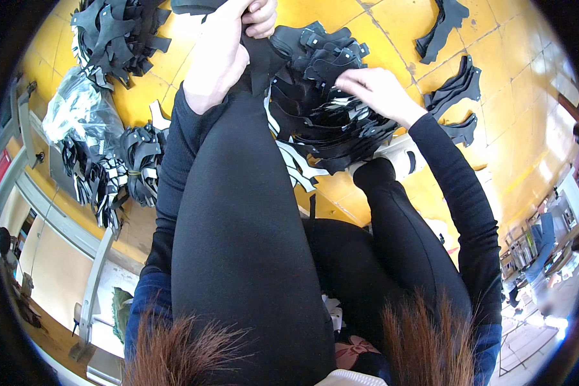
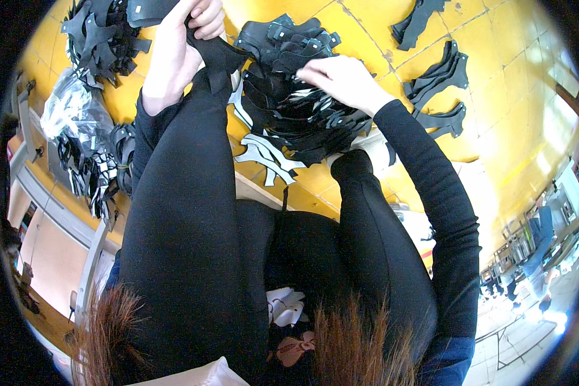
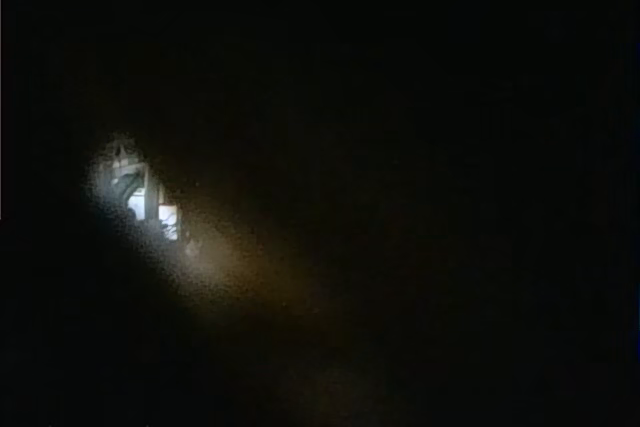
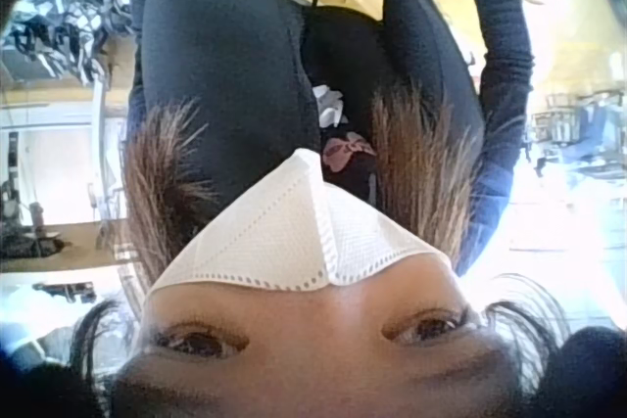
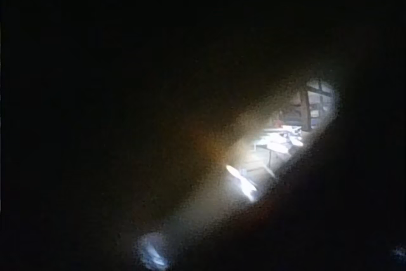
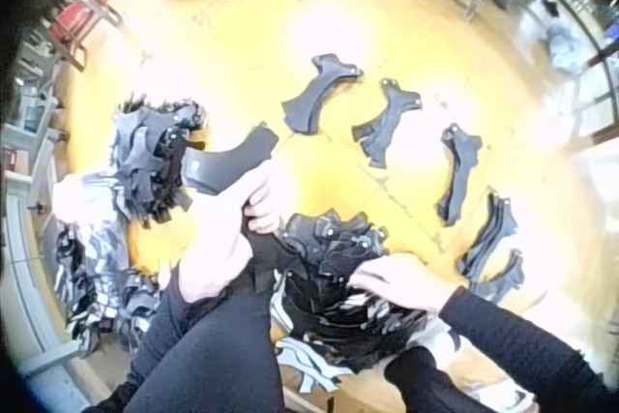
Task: The person sits on the floor and sorts black rubber parts by picking them up, inspecting them, and placing them into a pile. The person handles the parts one at a time, occasionally moving them between hands.
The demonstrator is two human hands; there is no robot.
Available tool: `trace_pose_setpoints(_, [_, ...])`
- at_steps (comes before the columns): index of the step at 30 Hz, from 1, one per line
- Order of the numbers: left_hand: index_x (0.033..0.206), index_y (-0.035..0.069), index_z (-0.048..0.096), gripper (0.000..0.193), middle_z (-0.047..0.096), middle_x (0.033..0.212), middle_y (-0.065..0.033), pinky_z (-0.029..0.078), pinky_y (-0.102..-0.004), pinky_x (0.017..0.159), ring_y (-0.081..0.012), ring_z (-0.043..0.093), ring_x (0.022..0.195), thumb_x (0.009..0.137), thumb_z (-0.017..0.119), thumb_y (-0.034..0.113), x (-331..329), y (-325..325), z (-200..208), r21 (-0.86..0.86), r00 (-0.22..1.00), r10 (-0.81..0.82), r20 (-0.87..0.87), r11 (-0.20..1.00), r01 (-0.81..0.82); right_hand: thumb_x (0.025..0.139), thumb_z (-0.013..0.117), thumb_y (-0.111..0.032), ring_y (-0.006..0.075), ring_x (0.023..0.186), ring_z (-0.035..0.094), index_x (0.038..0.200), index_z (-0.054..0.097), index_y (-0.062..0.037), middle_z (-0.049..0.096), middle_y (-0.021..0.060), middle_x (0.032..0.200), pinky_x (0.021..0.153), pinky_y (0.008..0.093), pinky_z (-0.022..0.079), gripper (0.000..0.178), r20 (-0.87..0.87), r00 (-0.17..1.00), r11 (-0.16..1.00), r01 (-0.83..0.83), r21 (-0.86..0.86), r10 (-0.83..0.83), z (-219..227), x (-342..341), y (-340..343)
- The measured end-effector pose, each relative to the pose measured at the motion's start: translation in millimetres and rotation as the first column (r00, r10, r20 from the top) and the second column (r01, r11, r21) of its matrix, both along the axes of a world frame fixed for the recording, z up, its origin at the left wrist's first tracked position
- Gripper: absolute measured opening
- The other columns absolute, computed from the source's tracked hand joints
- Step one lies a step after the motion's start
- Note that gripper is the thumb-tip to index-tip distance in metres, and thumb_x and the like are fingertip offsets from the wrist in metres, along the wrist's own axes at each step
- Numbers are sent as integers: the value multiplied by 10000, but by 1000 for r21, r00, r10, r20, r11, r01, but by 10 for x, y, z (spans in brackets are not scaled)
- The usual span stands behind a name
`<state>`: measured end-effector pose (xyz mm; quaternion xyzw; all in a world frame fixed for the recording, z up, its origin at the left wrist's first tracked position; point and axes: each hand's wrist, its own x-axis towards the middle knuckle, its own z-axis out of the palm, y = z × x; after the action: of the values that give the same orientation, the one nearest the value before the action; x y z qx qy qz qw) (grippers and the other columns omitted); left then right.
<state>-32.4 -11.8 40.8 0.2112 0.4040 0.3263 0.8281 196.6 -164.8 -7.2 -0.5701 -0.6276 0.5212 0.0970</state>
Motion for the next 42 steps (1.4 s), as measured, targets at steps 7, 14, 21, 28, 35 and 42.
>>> trace_pose_setpoints(7, [698, 139, 410, 356, 314, 599, 63, 264, -210, 476, -60, 295, 493, 1009, 565, 212, 28, 33, 36, 31, 998, -40, 45, 999, 38, 783, 703, -117, 333, 939, 670, 1398, 477, -228, 660, 166, 1008, 806, 424, 550, 664, 294, 948, 993, 112, 47, -121, -182, 13, -22])
trace_pose_setpoints(14, [691, 139, 407, 360, 315, 597, 62, 260, -211, 480, -60, 290, 494, 1007, 564, 212, 39, 48, 50, 38, 999, -38, 13, 999, 38, 713, 786, -146, 354, 1068, 592, 1356, 494, -226, 531, 140, 1177, 925, 439, 486, 711, 479, 874, 964, -54, 259, -80, -185, -25, -16])
trace_pose_setpoints(21, [701, 138, 411, 350, 317, 604, 62, 264, -209, 484, -57, 290, 497, 1007, 565, 209, 20, 40, 49, 52, 999, -31, 17, 998, 30, 783, 761, -168, 263, 935, 612, 992, 548, -118, 573, 64, 902, 973, 411, 423, 302, 280, 947, 906, -250, 341, 156, -40, 29, -86])
trace_pose_setpoints(28, [715, 137, 415, 334, 322, 624, 62, 262, -207, 486, -53, 291, 511, 1010, 559, 200, 16, 29, 71, 53, 1000, -27, 3, 998, 27, 944, 592, -261, 266, 716, 680, 1030, 650, -106, 664, 116, 715, 665, 366, 514, 187, 140, 931, 925, 354, -135, -336, 20, 43, -92])
trace_pose_setpoints(35, [711, 140, 414, 338, 321, 620, 63, 256, -206, 489, -53, 284, 512, 1008, 561, 209, 34, 36, 76, 68, 999, -47, 4, 997, 47, 684, 834, -282, 342, 947, 660, 1500, 367, -219, 631, 165, 990, 833, 434, 517, 943, 273, 947, 981, 189, -51, -169, -208, 126, -99])
trace_pose_setpoints(42, [703, 142, 411, 348, 318, 611, 64, 258, -207, 489, -54, 285, 509, 1007, 561, 218, 20, 30, 70, 33, 999, -32, -6, 999, 32, 669, 851, -303, 322, 1195, 495, 1318, 546, -217, 522, 121, 1226, 978, 468, 420, 722, 501, 865, 978, -78, 192, -29, -188, 68, -66])
